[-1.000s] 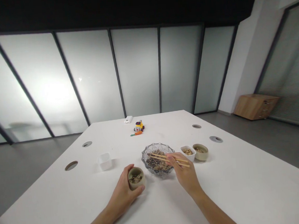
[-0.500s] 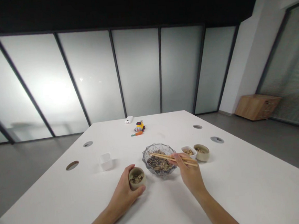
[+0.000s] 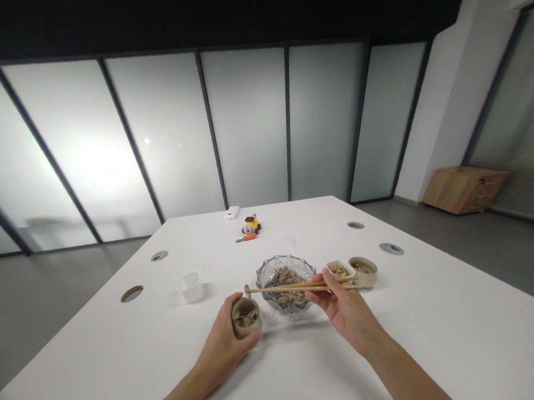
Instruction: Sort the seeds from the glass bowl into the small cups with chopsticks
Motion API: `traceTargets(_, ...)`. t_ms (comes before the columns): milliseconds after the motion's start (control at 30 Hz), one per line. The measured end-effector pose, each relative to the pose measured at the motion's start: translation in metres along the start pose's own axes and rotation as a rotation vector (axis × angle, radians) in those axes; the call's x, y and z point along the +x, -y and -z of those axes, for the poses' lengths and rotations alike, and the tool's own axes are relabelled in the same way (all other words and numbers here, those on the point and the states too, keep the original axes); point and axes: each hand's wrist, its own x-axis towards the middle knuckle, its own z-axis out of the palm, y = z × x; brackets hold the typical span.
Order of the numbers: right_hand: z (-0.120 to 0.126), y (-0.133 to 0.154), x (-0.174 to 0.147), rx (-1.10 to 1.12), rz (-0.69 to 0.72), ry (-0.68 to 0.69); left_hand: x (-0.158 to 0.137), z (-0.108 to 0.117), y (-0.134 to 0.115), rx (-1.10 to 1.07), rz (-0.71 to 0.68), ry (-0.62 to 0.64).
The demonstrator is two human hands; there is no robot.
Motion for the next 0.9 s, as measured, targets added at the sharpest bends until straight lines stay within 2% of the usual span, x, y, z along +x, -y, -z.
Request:
traceTargets(133, -0.003, -0.001, -0.005, -0.103, -0.066, 0.03, 0.0, 0.0, 0.001, -0.009, -0.004, -0.009)
traceTargets(233, -0.002, -0.002, -0.003, -0.154, -0.005, 0.06, 0.001, 0.0, 0.001, -0.005, -0.008, -0.009)
traceTargets(367, 0.008, -0.002, 0.005, -0.231, 0.262, 0.032, 0.0, 0.0, 0.0, 0.007, 0.0, -0.004)
traceTargets(500, 0.02, -0.005, 0.011, -0.636, 0.585, -0.002, -0.001, 0.002, -0.002, 0.024, -0.002, 0.001)
traceTargets(567, 0.022, -0.009, 0.01, -0.827, 0.734, 0.052, -0.002, 0.002, -0.002, 0.03, 0.002, 0.005)
traceTargets(633, 0.022, -0.014, 0.008, -0.911, 0.822, 0.13, -0.002, 0.003, -0.002, 0.033, 0.003, 0.003)
traceTargets(767, 0.018, -0.021, 0.004, -0.929, 0.813, 0.231, -0.002, 0.002, -0.002, 0.03, -0.005, -0.011)
traceTargets(900, 0.014, -0.02, 0.001, -0.893, 0.741, 0.201, -0.002, 0.001, -0.002, 0.03, -0.013, -0.014)
